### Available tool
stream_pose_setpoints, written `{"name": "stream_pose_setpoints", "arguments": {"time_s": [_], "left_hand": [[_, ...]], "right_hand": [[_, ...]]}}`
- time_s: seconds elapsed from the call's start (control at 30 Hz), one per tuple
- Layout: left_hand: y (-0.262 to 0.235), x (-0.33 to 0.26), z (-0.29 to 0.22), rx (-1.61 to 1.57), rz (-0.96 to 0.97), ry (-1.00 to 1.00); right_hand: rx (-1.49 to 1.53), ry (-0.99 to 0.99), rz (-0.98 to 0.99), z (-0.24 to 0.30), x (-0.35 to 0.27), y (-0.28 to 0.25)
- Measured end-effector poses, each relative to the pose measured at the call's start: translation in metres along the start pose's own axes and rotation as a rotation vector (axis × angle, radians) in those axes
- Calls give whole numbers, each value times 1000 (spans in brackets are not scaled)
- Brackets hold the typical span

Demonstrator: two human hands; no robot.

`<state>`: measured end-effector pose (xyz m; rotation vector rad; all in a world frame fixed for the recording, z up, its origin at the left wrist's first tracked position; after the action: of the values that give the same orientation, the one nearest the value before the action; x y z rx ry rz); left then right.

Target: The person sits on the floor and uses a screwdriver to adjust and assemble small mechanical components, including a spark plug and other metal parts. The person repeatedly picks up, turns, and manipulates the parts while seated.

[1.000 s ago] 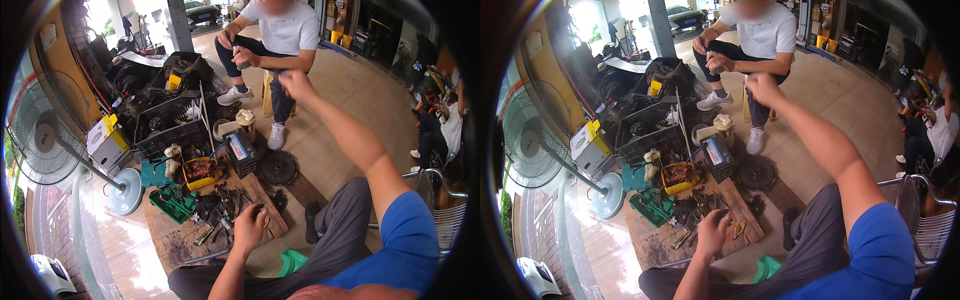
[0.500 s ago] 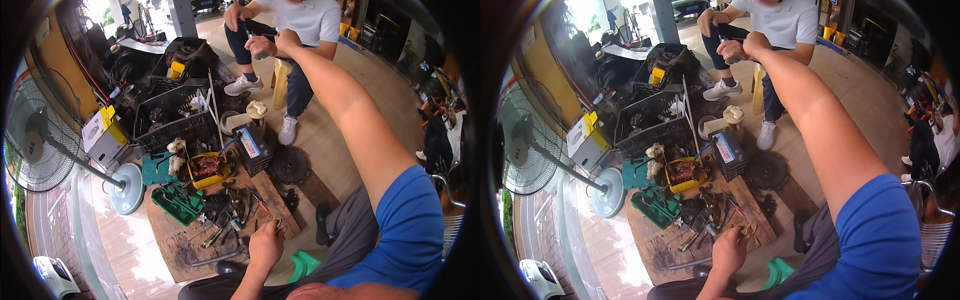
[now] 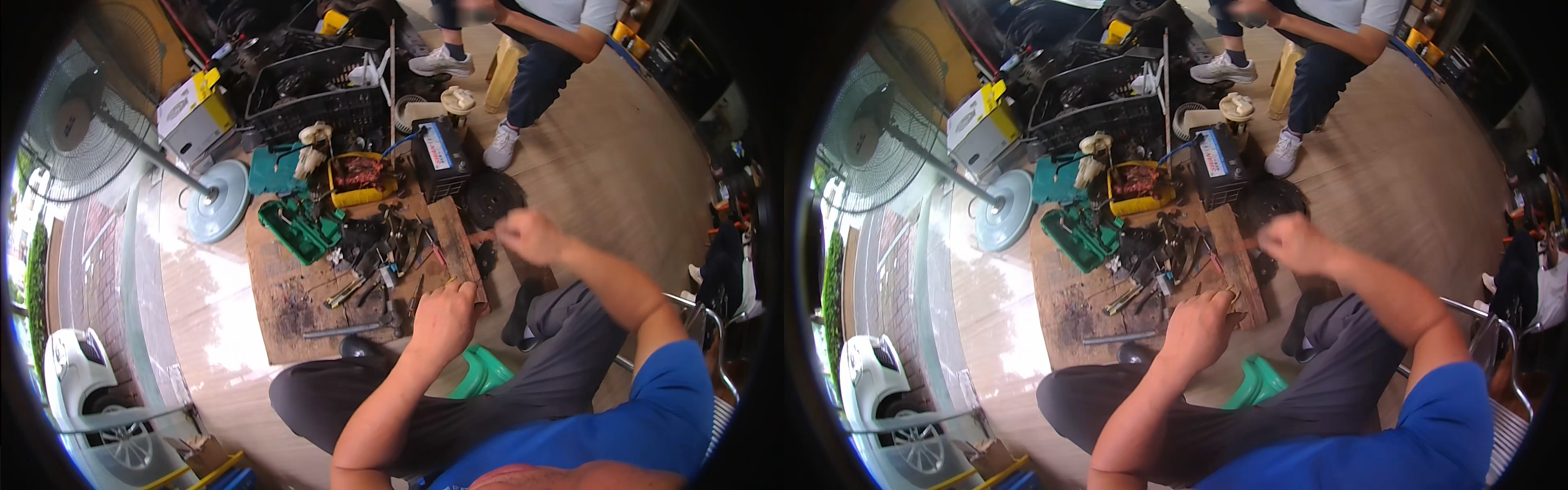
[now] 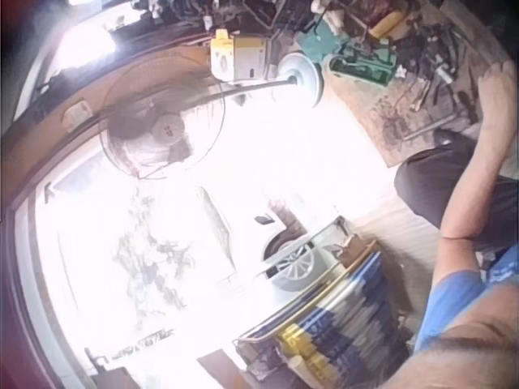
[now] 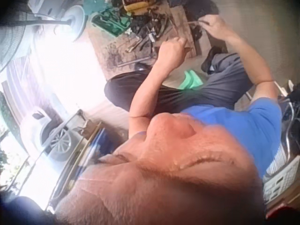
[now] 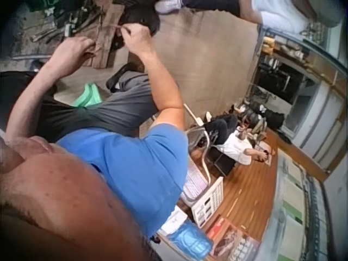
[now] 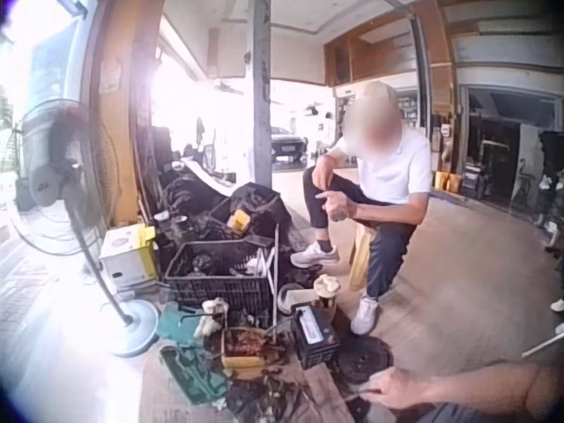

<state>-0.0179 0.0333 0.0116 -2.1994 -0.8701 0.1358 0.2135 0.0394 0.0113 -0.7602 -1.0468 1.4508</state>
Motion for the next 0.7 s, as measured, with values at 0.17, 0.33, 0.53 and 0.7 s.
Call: {"name": "stream_pose_setpoints", "arguments": {"time_s": [0.17, 0.33, 0.53, 0.7], "left_hand": [[12, -11, 10, 156, 73, -132], [10, -5, 10, 80, -86, -56], [15, 6, 4, -43, -89, -42], [19, 12, 2, -39, -29, -190]], "right_hand": [[-22, -32, 206, 28, -60, 34], [352, 24, 101, 50, -54, 15], [497, 81, 46, 41, -49, 10], [315, -76, -56, 34, -53, 20]]}}
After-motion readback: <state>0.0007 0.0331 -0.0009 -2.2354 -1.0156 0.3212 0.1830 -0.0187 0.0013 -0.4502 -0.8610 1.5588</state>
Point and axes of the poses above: each hand's wrist, its own x-axis towards the middle knuckle, its own y-axis out of the palm, z = x × y, the point moved 4 cm from there along x, towards the middle knuckle, and after that the axes turned 5 degrees about -x, right-handed, at the moved point
